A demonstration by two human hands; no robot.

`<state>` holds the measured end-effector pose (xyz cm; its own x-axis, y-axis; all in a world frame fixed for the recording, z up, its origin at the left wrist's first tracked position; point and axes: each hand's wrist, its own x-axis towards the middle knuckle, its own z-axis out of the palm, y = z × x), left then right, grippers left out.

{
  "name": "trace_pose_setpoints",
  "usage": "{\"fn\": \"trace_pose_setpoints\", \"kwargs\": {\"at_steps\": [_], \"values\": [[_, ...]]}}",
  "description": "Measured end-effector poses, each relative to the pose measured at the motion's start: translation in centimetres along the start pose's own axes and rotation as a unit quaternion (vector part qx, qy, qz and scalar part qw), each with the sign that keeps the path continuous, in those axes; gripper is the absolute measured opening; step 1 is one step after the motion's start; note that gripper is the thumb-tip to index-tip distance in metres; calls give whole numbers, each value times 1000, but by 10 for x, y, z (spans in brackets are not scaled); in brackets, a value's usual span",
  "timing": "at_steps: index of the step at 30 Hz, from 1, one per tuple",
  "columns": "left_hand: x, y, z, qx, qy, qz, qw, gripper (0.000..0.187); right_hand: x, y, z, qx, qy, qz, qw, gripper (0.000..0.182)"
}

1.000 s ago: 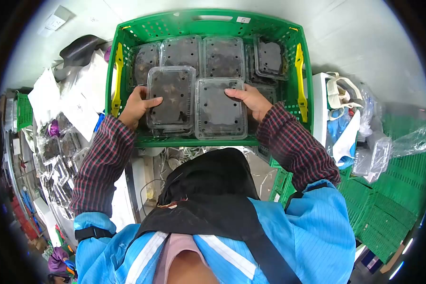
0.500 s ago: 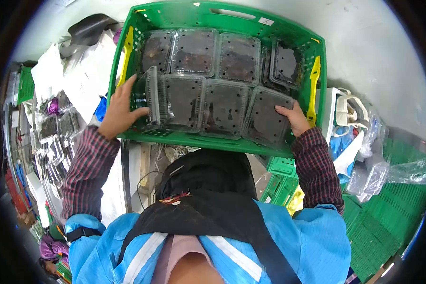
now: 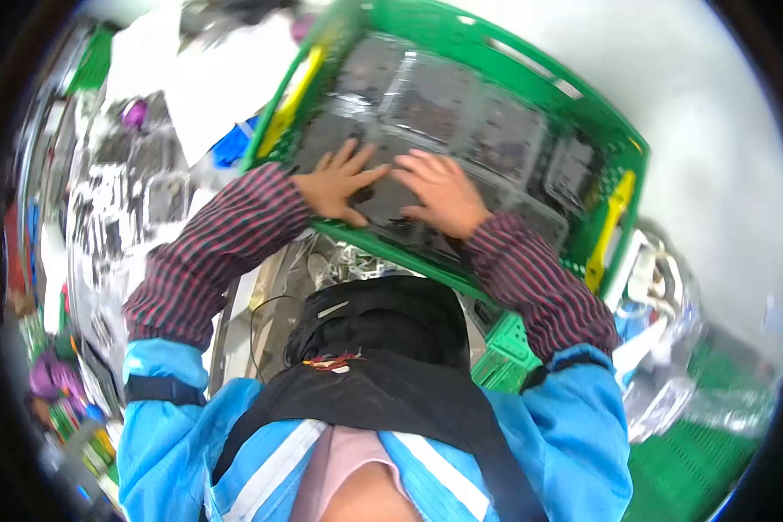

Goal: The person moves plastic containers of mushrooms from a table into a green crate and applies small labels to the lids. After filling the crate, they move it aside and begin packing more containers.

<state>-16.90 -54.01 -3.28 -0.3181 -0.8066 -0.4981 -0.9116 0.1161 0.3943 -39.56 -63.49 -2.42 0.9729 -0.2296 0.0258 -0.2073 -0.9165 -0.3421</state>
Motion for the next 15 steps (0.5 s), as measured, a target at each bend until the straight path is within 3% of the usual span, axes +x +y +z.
{"fn": "trace_pose_setpoints", "kwargs": {"at_steps": [2, 3, 4, 5, 7, 9, 11, 12, 15], "values": [[0, 7, -5, 9, 52, 7, 999, 96, -1, 0, -8, 26, 12, 34, 999, 58], [-1, 11, -16, -26, 103, 39, 994, 73, -1, 2, -10, 51, 13, 31, 998, 56], [-6, 15, -17, -171, 212, 87, 958, 61, -1, 3, -11, 49, 18, 39, 998, 52], [-22, 20, -12, -301, 321, 139, 887, 50, -2, 2, -12, 48, 20, 54, 997, 48], [-78, 37, -18, -289, 497, 154, 803, 36, 0, -5, -22, 135, 41, 126, 982, 38], [-140, 25, 1, -310, 533, 70, 784, 29, 9, -23, -31, 224, 83, 192, 952, 32], [-176, -8, 43, -327, 585, -69, 739, 27, 23, -41, -40, 238, 100, 194, 946, 30], [-202, -23, 57, -381, 602, -149, 686, 28, 31, -55, -45, 252, 122, 206, 938, 29], [-268, -123, 156, -178, 628, -332, 681, 39, 71, -129, -47, 244, 128, 132, 952, 27]]}}
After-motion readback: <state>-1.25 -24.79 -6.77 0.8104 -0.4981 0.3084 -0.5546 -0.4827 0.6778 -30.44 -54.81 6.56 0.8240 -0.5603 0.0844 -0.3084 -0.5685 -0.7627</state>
